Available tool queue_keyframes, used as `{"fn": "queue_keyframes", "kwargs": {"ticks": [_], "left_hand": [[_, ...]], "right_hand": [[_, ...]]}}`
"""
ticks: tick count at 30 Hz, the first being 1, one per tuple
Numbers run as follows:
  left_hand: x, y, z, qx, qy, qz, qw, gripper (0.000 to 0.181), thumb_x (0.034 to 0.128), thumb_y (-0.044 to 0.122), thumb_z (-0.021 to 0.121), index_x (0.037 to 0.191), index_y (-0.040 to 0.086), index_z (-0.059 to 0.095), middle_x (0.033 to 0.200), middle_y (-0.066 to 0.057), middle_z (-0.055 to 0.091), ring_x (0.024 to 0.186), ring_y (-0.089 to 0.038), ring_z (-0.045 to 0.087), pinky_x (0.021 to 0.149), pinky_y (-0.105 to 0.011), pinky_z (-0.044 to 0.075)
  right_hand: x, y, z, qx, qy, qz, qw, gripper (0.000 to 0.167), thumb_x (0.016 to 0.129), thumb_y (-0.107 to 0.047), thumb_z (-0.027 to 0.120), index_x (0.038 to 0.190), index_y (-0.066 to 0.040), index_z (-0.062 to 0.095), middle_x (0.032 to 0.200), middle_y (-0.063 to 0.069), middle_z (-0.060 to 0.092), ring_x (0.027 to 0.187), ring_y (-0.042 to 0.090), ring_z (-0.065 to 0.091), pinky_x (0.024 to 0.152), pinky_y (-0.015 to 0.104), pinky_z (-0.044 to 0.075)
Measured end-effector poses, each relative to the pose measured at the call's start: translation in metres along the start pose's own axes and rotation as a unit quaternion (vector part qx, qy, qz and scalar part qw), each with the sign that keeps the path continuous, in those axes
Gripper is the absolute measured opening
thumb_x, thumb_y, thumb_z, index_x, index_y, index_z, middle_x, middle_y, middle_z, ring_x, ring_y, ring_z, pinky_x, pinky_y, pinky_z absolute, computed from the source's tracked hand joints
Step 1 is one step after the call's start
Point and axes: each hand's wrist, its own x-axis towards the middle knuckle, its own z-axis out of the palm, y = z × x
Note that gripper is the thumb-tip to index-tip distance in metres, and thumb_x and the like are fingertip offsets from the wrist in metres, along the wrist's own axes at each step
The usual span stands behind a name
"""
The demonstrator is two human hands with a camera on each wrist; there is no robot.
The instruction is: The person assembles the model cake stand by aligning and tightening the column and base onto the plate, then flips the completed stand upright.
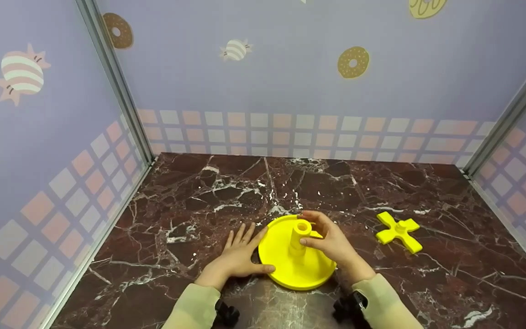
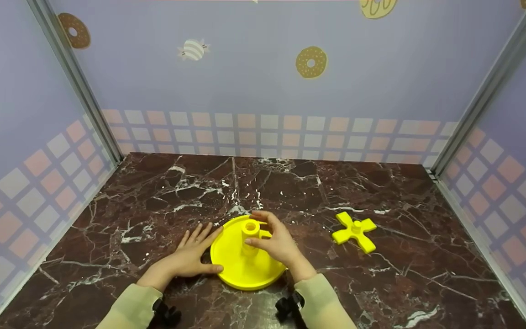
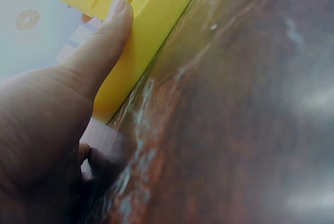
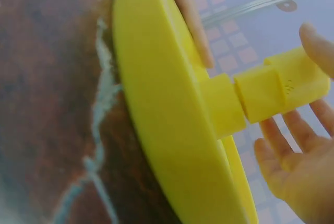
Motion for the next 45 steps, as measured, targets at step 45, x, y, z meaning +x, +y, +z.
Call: {"fn": "queue_keyframes", "kwargs": {"ticks": [45], "left_hand": [[0.000, 0.000, 0.000, 0.004, 0.003, 0.000, 1.0000, 0.112, 0.0826, 0.075, 0.067, 0.167, 0.025, 0.014, 0.174, -0.018, 0.005, 0.161, -0.045, -0.002, 0.129, -0.064, -0.002]], "right_hand": [[-0.002, -0.002, -0.005, 0.015, -0.066, -0.015, 0.9976, 0.061, 0.094, -0.005, 0.072, 0.149, 0.006, 0.046, 0.148, 0.027, 0.054, 0.132, 0.012, 0.059, 0.111, 0.020, 0.045]]}}
